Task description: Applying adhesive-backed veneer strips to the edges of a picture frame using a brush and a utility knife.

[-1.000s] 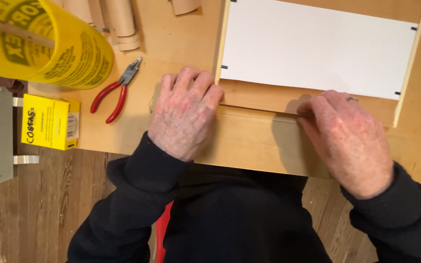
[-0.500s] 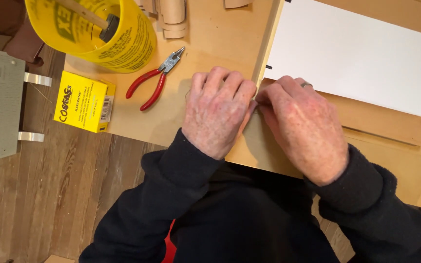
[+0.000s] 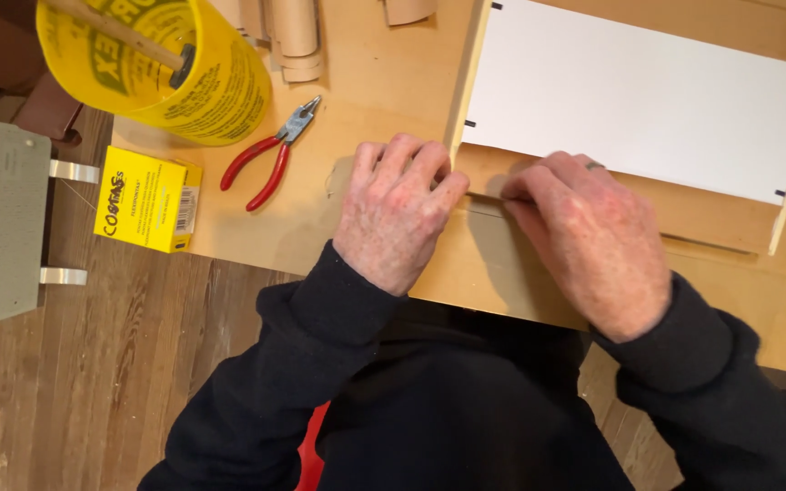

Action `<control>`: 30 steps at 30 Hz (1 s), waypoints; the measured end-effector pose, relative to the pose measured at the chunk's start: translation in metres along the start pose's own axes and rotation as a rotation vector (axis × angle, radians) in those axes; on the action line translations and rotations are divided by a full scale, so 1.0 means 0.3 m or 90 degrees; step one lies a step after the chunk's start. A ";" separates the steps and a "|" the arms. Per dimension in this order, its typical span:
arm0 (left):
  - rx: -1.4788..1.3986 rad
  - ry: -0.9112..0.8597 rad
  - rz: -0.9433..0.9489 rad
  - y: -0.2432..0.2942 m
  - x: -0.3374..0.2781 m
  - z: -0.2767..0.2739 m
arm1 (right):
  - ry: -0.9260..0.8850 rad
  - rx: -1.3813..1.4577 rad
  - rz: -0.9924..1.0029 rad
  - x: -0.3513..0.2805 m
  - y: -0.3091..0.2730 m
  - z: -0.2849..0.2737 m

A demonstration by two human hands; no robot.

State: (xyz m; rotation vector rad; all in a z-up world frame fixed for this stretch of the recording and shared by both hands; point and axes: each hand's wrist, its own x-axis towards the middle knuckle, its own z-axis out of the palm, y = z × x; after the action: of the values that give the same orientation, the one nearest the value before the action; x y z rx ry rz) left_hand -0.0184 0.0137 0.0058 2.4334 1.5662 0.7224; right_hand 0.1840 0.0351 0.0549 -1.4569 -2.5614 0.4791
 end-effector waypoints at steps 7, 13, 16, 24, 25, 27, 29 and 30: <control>0.049 0.000 0.035 0.011 0.019 -0.001 | 0.011 -0.060 0.063 -0.187 0.202 -0.068; 0.052 -0.022 0.044 0.038 0.038 -0.020 | 0.049 -0.110 0.110 -0.377 0.420 -0.118; 0.054 -0.037 0.049 0.063 0.050 -0.020 | 0.075 -0.118 0.126 -0.448 0.491 -0.146; 0.090 -0.042 -0.004 0.085 0.008 0.005 | 0.306 -0.245 0.262 -0.671 0.786 -0.325; 0.085 -0.038 -0.004 0.091 0.004 0.002 | 0.302 -0.301 0.252 -0.722 0.908 -0.314; 0.079 -0.031 0.001 0.102 0.004 0.005 | 0.301 -0.365 0.246 -0.801 1.104 -0.293; 0.071 -0.023 -0.016 0.112 0.000 0.005 | 0.237 -0.317 0.121 -0.838 1.256 -0.273; 0.075 -0.021 -0.020 0.126 0.001 -0.006 | 0.240 -0.315 0.115 -0.800 1.226 -0.290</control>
State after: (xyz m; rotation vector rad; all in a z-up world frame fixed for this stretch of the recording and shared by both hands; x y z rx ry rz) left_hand 0.0116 -0.0030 0.0220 2.4833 1.6751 0.5985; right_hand 0.6297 0.0214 0.0131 -1.7325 -2.3421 -0.4122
